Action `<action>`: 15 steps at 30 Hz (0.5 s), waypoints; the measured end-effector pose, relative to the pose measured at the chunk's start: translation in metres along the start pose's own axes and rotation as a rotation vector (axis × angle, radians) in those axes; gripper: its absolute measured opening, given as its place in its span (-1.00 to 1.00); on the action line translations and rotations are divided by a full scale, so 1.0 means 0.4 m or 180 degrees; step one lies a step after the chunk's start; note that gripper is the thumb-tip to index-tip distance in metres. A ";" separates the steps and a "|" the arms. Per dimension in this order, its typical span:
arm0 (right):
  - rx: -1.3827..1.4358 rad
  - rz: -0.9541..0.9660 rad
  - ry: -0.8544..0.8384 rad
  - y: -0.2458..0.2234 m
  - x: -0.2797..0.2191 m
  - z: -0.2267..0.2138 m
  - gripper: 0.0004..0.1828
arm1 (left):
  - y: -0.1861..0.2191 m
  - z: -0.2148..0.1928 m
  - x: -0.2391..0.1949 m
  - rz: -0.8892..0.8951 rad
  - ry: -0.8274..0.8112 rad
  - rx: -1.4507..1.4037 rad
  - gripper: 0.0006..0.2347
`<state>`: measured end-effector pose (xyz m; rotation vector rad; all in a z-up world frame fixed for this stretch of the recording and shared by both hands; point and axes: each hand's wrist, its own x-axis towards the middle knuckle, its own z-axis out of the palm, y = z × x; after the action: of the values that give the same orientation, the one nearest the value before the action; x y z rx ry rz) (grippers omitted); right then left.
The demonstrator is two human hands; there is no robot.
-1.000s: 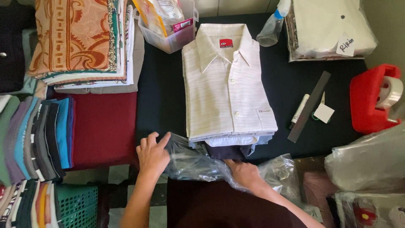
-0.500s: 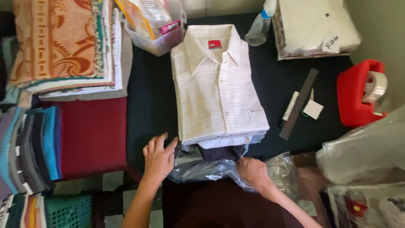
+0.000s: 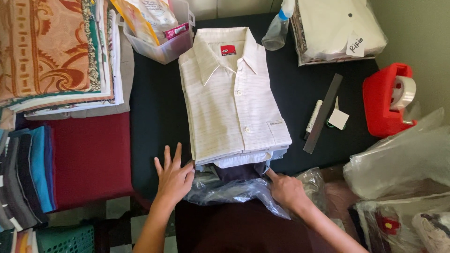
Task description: Placing a folded white dress shirt into a plastic bag and sealing it.
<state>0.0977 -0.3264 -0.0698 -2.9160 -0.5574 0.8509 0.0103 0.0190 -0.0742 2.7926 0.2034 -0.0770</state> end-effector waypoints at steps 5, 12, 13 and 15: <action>0.0161 -0.0038 0.0163 0.038 0.004 0.050 -0.35 | -0.026 0.044 -0.005 0.0306 0.0340 -0.0138 -0.72; 0.0323 -0.0446 0.0435 0.059 -0.007 0.071 -0.34 | 0.012 0.022 -0.038 0.0324 0.0330 0.0209 -0.62; 0.0249 -0.0296 0.0191 0.055 -0.008 0.058 -0.32 | 0.033 0.008 -0.048 0.0249 0.0533 0.0134 -0.63; 0.0187 -0.0145 -0.0042 0.058 -0.003 0.057 -0.30 | 0.060 0.025 -0.079 0.0184 0.0741 0.0069 -0.64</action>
<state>0.0924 -0.3497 -0.0919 -2.8356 -0.5871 0.8666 -0.0176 -0.0107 -0.0735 2.8227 0.1786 0.2621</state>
